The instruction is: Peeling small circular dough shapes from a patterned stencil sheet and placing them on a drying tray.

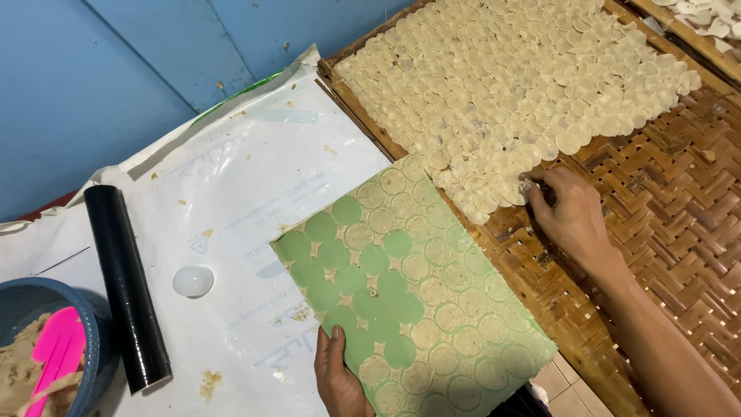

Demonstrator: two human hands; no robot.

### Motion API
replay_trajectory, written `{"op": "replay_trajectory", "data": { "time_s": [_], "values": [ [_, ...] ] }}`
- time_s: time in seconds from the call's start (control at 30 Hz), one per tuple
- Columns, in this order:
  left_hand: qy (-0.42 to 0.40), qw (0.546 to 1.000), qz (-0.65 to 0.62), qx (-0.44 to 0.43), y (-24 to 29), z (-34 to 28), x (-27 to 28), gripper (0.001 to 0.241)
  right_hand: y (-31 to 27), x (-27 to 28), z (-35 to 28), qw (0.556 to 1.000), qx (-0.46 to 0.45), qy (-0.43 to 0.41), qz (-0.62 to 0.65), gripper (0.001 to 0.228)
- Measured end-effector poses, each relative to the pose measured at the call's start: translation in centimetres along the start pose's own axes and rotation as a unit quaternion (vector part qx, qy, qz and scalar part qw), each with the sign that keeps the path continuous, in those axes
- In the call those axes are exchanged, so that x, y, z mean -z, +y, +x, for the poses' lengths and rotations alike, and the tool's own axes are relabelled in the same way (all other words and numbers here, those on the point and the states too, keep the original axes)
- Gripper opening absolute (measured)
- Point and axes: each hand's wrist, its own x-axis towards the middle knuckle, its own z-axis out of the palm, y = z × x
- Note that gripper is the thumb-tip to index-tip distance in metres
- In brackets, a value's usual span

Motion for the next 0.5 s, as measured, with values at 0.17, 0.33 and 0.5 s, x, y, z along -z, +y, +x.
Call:
{"op": "replay_trajectory", "data": {
  "time_s": [0.17, 0.33, 0.5],
  "values": [
    [-0.015, 1.000, -0.021, 0.001, 0.1, -0.1, -0.1, 0.044, 0.2, -0.2, -0.1, 0.999, -0.001, 0.036, -0.010, 0.020],
    [0.013, 1.000, -0.011, 0.007, 0.4, -0.3, -0.4, 0.041, -1.7, -0.1, -0.5, 0.995, 0.013, 0.094, 0.016, 0.019],
    [0.025, 0.999, 0.015, 0.017, 1.6, -1.1, -1.6, 0.045, -7.8, -1.2, -1.9, 0.989, 0.044, -0.056, 0.127, 0.015]
  ]
}}
